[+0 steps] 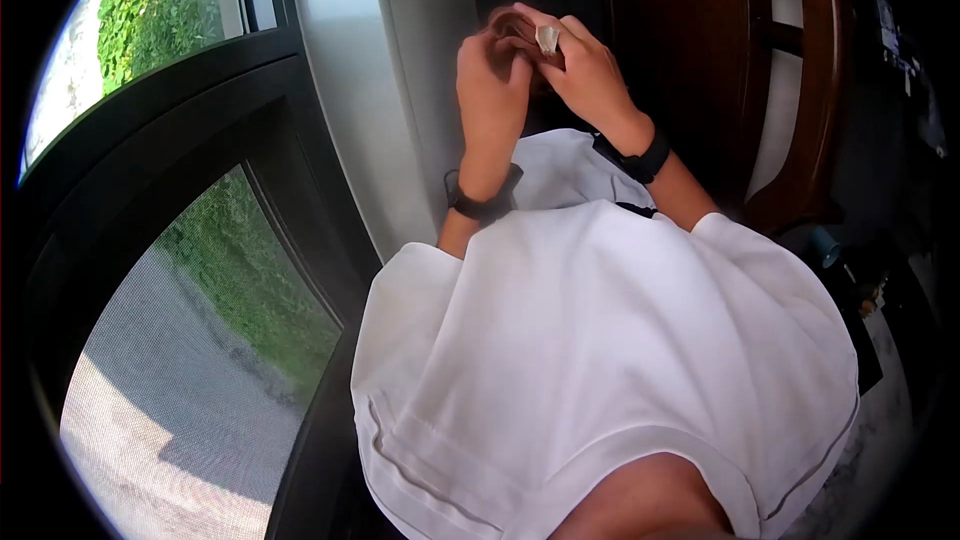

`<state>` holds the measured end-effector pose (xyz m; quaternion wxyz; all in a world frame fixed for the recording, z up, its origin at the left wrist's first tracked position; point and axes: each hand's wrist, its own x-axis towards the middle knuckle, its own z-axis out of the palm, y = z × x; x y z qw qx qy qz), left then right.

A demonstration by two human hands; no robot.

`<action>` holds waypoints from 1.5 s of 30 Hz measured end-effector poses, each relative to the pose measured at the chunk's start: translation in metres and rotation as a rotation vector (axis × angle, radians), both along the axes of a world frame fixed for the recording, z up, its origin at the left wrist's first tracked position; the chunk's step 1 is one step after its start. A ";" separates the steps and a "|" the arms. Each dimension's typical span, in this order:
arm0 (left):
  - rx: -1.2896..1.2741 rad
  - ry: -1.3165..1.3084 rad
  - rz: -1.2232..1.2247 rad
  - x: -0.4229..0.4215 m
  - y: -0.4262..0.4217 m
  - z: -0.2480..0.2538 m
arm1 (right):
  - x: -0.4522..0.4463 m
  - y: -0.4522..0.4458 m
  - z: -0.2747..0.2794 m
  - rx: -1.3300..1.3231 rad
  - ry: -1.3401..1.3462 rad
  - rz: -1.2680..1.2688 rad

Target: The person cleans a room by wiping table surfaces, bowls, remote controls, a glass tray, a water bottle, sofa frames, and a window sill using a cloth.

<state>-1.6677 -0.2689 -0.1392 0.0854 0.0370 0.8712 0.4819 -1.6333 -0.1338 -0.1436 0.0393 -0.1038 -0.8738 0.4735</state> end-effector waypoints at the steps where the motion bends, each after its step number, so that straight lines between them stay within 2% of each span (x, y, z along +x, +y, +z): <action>1: -0.029 0.057 0.030 -0.004 -0.016 0.005 | -0.014 -0.010 0.003 0.014 0.032 0.100; 5: -0.232 0.085 0.213 -0.009 -0.075 0.035 | -0.071 -0.049 0.008 0.097 0.181 0.528; 8: -0.033 -0.140 0.493 -0.007 -0.104 0.050 | -0.103 -0.085 0.002 0.150 0.307 0.831; 10: -0.233 -0.159 0.464 -0.001 -0.126 0.041 | -0.122 -0.108 -0.010 0.155 0.411 1.057; 12: -0.397 -0.226 0.422 0.003 -0.140 0.035 | -0.128 -0.129 -0.016 0.223 0.400 1.171; 14: -0.408 -0.276 0.528 0.009 -0.147 0.029 | -0.131 -0.144 -0.015 0.296 0.469 1.255; 16: -0.439 -0.319 0.601 0.008 -0.152 0.027 | -0.140 -0.160 -0.027 0.258 0.513 1.317; 22: -0.391 -0.068 0.833 -0.029 -0.146 -0.002 | -0.203 -0.178 -0.040 0.274 0.573 1.459; 24: -0.461 -0.019 0.796 -0.051 -0.138 -0.013 | -0.230 -0.168 -0.031 0.267 0.573 1.479; 25: -0.494 0.009 0.776 -0.066 -0.133 -0.012 | -0.245 -0.159 -0.025 0.180 0.605 1.473; 29: -0.313 -0.042 0.781 -0.123 -0.089 -0.008 | -0.297 -0.110 0.002 0.229 0.526 1.459; 34: -0.285 -0.141 0.800 -0.140 -0.043 0.014 | -0.318 -0.070 0.001 0.217 0.434 1.539; 37: -0.304 -0.146 0.865 -0.121 -0.032 0.017 | -0.315 -0.071 -0.004 0.154 0.345 1.682; 44: -0.424 -0.235 1.061 -0.108 -0.041 0.022 | -0.307 -0.114 -0.010 0.019 0.385 1.803; 45: -0.439 -0.274 1.068 -0.115 -0.045 0.020 | -0.312 -0.118 -0.006 0.107 0.372 1.790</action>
